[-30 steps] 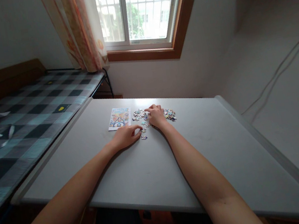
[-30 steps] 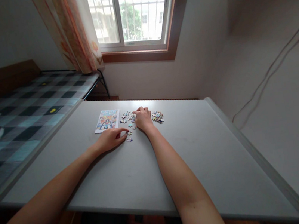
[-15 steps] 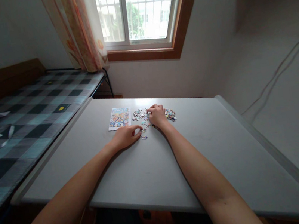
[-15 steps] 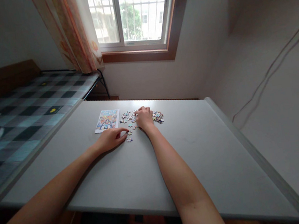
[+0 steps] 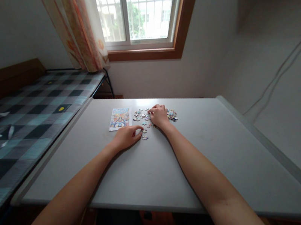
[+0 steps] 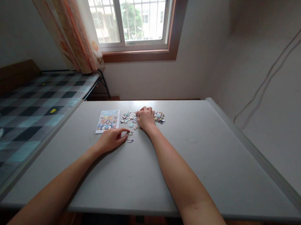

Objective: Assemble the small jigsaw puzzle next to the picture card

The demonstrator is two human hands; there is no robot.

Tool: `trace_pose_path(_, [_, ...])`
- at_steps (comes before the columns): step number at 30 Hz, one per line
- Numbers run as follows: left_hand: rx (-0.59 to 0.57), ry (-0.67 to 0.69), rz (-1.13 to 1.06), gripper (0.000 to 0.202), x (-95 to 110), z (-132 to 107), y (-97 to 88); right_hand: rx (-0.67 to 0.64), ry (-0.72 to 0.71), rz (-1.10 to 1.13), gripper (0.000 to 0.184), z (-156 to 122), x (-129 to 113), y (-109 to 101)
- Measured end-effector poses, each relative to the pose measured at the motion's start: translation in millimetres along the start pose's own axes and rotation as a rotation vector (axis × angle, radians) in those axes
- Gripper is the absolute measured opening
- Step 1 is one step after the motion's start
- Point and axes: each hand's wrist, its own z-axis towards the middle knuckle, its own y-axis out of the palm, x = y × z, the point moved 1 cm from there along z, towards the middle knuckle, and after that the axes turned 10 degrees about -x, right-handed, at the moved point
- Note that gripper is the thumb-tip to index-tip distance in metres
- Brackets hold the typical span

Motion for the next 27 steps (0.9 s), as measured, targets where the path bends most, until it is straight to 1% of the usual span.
trace_pose_path(5, [-0.005, -0.004, -0.008, 0.035, 0.4, -0.4, -0.2, -0.016, 0.021, 0.009, 0.032, 0.3, 2.2, 0.6])
trace_pose_path(7, [-0.005, -0.003, -0.01, 0.035, 0.6, -0.5, -0.4, -0.022, 0.023, 0.013, 0.03, 0.3, 2.1, 0.6])
trace_pose_path(15, [0.004, 0.002, -0.003, 0.034, 1.0, -0.6, -1.2, 0.033, 0.087, 0.011, 0.021, 0.7, 3.0, -0.4])
trace_pose_path(20, [-0.005, -0.009, 0.001, 0.035, 0.9, -0.8, -1.1, 0.06, 0.112, 0.013, 0.021, 0.2, 3.4, -1.3])
trace_pose_path(27, [-0.002, -0.004, 0.002, 0.033, -0.5, 0.0, 0.2, 0.059, 0.118, 0.034, 0.023, -0.2, 4.0, -1.4])
